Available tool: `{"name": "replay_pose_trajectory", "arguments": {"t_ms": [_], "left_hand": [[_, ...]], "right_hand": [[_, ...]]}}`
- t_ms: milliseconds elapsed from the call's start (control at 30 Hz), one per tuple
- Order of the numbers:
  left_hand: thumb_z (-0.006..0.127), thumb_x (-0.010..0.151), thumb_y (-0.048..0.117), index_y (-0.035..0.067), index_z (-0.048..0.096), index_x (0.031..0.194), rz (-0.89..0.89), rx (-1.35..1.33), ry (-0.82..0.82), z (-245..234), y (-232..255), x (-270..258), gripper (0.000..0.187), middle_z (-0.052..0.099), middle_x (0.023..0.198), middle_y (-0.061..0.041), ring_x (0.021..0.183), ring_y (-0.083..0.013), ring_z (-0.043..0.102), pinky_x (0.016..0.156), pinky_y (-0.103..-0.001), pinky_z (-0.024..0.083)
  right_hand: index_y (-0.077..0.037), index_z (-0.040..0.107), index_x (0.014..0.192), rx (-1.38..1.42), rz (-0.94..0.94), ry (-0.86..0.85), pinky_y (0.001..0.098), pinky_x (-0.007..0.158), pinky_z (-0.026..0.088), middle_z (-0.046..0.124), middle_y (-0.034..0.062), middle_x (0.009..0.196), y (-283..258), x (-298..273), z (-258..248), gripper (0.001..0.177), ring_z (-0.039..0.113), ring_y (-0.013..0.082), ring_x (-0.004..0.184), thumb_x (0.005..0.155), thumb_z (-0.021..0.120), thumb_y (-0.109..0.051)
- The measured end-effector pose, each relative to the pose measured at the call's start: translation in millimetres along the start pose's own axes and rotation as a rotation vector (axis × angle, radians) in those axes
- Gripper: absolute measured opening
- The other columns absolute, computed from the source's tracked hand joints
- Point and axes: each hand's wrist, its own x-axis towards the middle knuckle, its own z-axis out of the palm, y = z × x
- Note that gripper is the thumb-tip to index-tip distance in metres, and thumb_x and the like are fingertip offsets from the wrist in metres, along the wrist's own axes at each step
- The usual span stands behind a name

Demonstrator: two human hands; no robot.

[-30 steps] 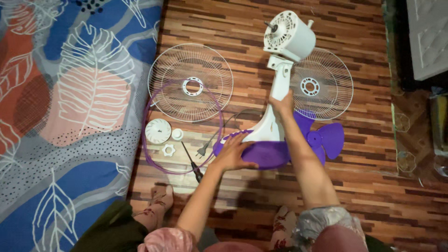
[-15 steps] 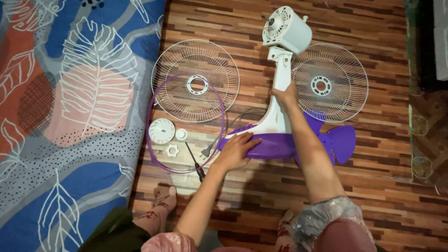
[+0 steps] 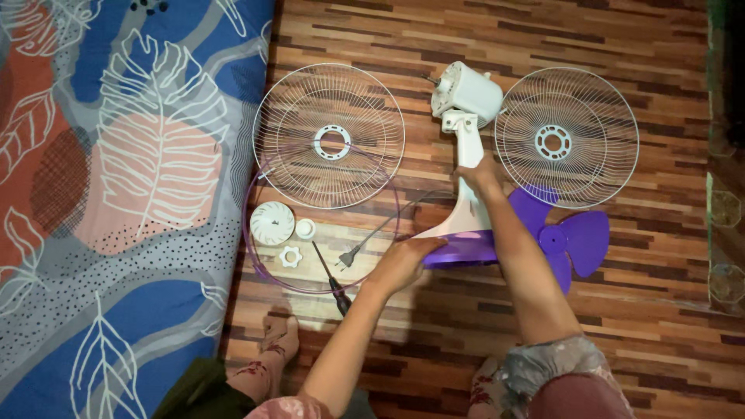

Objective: The person assembles an electric fan on the floor. They attach the motor housing to the base, secure the fan blades, and then attach the front grill using a screwdriver.

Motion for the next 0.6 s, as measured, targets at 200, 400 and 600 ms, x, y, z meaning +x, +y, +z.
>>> {"name": "replay_pose_trajectory", "arguments": {"t_ms": [200, 400, 600], "left_hand": [[0.061, 0.081, -0.004, 0.009, 0.069, 0.126, -0.063, -0.028, -0.022, -10.6, 0.0, 7.7, 0.048, 0.071, 0.121, -0.019, 0.11, -0.0381, 0.068, 0.096, -0.044, 0.054], [0.06, 0.077, -0.009, 0.01, 0.069, 0.129, -0.175, -0.072, -0.043, -20.5, 1.8, 4.6, 0.056, 0.071, 0.119, -0.021, 0.109, -0.0377, 0.069, 0.096, -0.045, 0.053], [0.056, 0.076, -0.01, 0.011, 0.069, 0.129, -0.223, -0.051, -0.042, -16.8, -0.9, 2.3, 0.059, 0.07, 0.119, -0.022, 0.107, -0.0394, 0.069, 0.094, -0.047, 0.053]], "right_hand": [[0.002, 0.055, 0.131, -0.085, -0.012, -0.063, 0.0467, 0.094, 0.054, 0.069, 0.025, 0.118, -5.0, 8.8, 3.1, 0.092, 0.069, 0.0396, 0.107, 0.057, 0.096, -0.037], [0.001, 0.056, 0.135, -0.067, -0.071, -0.089, 0.0468, 0.095, 0.054, 0.068, 0.024, 0.122, -9.3, 10.1, 12.0, 0.097, 0.068, 0.0387, 0.109, 0.054, 0.096, -0.038], [-0.001, 0.061, 0.132, -0.064, -0.25, -0.114, 0.0467, 0.098, 0.052, 0.069, 0.0244, 0.121, 3.0, 20.4, 11.9, 0.081, 0.067, 0.0395, 0.111, 0.065, 0.092, -0.034]]}}
